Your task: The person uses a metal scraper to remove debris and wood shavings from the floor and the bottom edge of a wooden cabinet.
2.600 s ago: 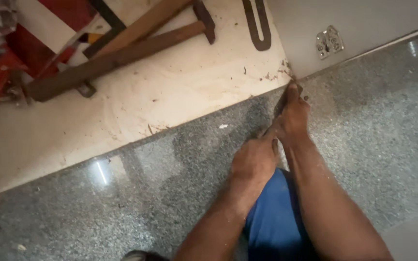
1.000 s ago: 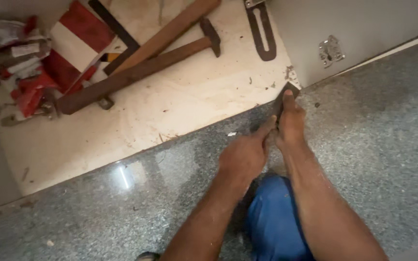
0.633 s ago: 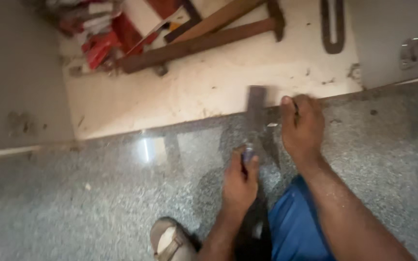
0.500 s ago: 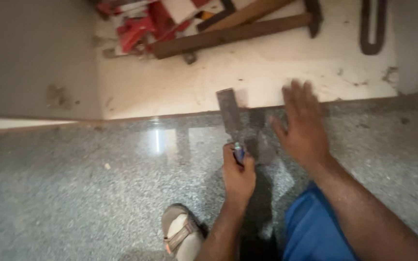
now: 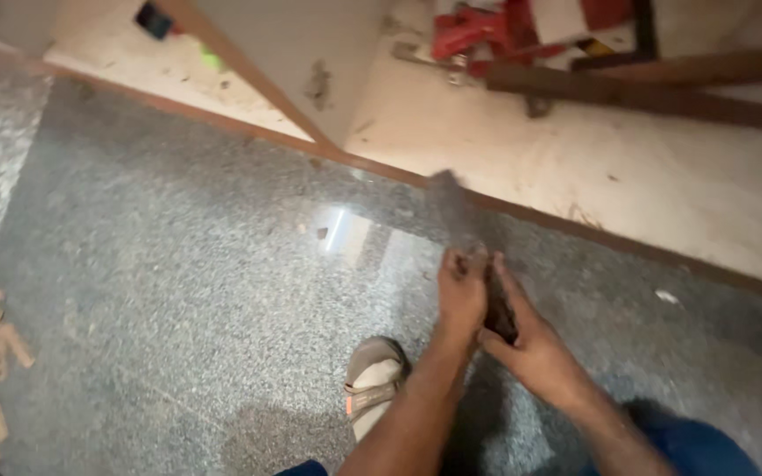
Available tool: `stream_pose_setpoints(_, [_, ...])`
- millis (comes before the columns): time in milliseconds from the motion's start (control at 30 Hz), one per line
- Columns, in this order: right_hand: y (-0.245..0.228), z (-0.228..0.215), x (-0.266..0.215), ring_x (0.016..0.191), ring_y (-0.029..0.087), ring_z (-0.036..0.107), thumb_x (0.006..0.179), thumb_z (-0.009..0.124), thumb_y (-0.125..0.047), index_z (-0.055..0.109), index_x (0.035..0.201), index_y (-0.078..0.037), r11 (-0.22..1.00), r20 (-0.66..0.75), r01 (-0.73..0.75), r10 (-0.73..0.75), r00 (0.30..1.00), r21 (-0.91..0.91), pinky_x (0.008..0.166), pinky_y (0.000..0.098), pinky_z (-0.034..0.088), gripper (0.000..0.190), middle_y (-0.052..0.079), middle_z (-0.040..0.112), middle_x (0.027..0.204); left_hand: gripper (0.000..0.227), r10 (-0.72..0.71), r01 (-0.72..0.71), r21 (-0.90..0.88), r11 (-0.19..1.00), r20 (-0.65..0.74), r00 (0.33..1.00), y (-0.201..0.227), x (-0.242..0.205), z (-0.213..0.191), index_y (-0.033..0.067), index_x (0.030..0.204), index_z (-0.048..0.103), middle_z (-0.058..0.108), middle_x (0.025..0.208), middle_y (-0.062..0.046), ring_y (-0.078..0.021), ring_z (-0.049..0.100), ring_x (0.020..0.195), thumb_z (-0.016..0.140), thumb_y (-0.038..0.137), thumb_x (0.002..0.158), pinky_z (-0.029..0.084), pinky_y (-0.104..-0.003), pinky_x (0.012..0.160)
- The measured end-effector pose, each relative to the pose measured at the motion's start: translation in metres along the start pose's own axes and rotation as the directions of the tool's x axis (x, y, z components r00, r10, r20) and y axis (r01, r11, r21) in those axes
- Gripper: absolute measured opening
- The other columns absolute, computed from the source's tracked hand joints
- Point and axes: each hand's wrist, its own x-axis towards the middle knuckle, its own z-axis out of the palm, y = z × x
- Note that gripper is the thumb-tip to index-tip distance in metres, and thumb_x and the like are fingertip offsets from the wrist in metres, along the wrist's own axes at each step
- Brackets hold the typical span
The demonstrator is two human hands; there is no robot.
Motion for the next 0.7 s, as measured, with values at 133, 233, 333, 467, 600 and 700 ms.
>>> stream_pose_setpoints(133, [0.005,0.01,0.012,0.123,0.027,0.04,0.098,0.056,0.003,0.014,0.171,-0.019,0.994,-0.005,0.097,-0.097,0.995,0.05,0.091,0.034,0.04,0.088,0.028,0.029,0.159,0.027,-0.142,0.146,-0.171,0.974,0.035,0.989,0.014,0.008,0.001,0.0033,0.104,0.059,0.065,0.081,-0.011,-0.0168,0.061,0.067,0.06,0.03,0.106,0.051,-0.032,0.058])
stream_pose_setpoints(233, [0.0,0.011,0.014,0.064,0.02,0.057,0.102,0.054,-0.004,0.021,0.172,-0.027,0.958,-0.024,-0.252,0.257,0.966,0.135,0.048,0.0314,0.049,0.081,0.023,0.051,0.137,0.027,-0.172,0.16,-0.273,0.949,-0.021,0.985,0.034,0.027,0.001,0.0053,0.111,0.053,0.063,0.08,-0.011,-0.0174,0.061,0.061,0.053,0.032,0.106,0.051,-0.032,0.054])
stream_pose_setpoints(333, [-0.014,0.015,0.018,0.056,0.012,0.057,0.097,0.055,-0.005,0.025,0.167,-0.021,0.964,-0.09,-0.213,0.229,0.969,0.161,0.043,0.03,0.047,0.077,-0.007,0.046,0.134,0.028,-0.121,0.102,-0.251,0.963,-0.06,0.991,0.035,0.052,0.005,0.006,0.121,0.047,0.064,0.087,-0.012,-0.0174,0.061,0.062,0.05,0.028,0.104,0.052,-0.033,0.053])
stream_pose_setpoints(467, [-0.035,0.031,0.04,0.041,0.016,0.052,0.099,0.051,-0.013,0.022,0.164,-0.027,0.914,-0.102,-0.363,0.384,0.918,0.181,0.036,0.0337,0.046,0.072,0.012,0.061,0.073,0.032,-0.037,0.028,-0.079,0.996,-0.108,0.993,0.021,0.073,-0.002,0.0015,0.129,0.048,0.064,0.094,-0.015,-0.0182,0.06,0.062,0.048,0.025,0.107,0.05,-0.033,0.052])
stream_pose_setpoints(600, [-0.047,0.037,0.041,0.039,0.014,0.051,0.099,0.044,-0.01,0.017,0.164,-0.025,0.938,-0.085,-0.302,0.319,0.944,0.169,0.034,0.032,0.048,0.072,0.009,0.058,0.066,0.025,0.347,-0.33,0.189,0.925,-0.06,0.936,0.011,0.071,0.0,-0.0011,0.133,0.046,0.063,0.104,-0.016,-0.0213,0.064,0.087,0.046,0.016,0.114,0.054,-0.036,0.073])
stream_pose_setpoints(700, [-0.047,0.037,0.041,0.037,0.014,0.047,0.098,0.045,-0.01,0.02,0.169,-0.028,0.931,-0.105,-0.326,0.346,0.932,0.165,0.031,0.0315,0.044,0.077,0.006,0.054,0.067,0.031,0.03,-0.03,0.001,1.0,-0.027,0.999,0.016,0.073,-0.005,-0.0005,0.129,0.044,0.06,0.09,-0.013,-0.0185,0.06,0.064,0.044,0.016,0.103,0.051,-0.032,0.052])
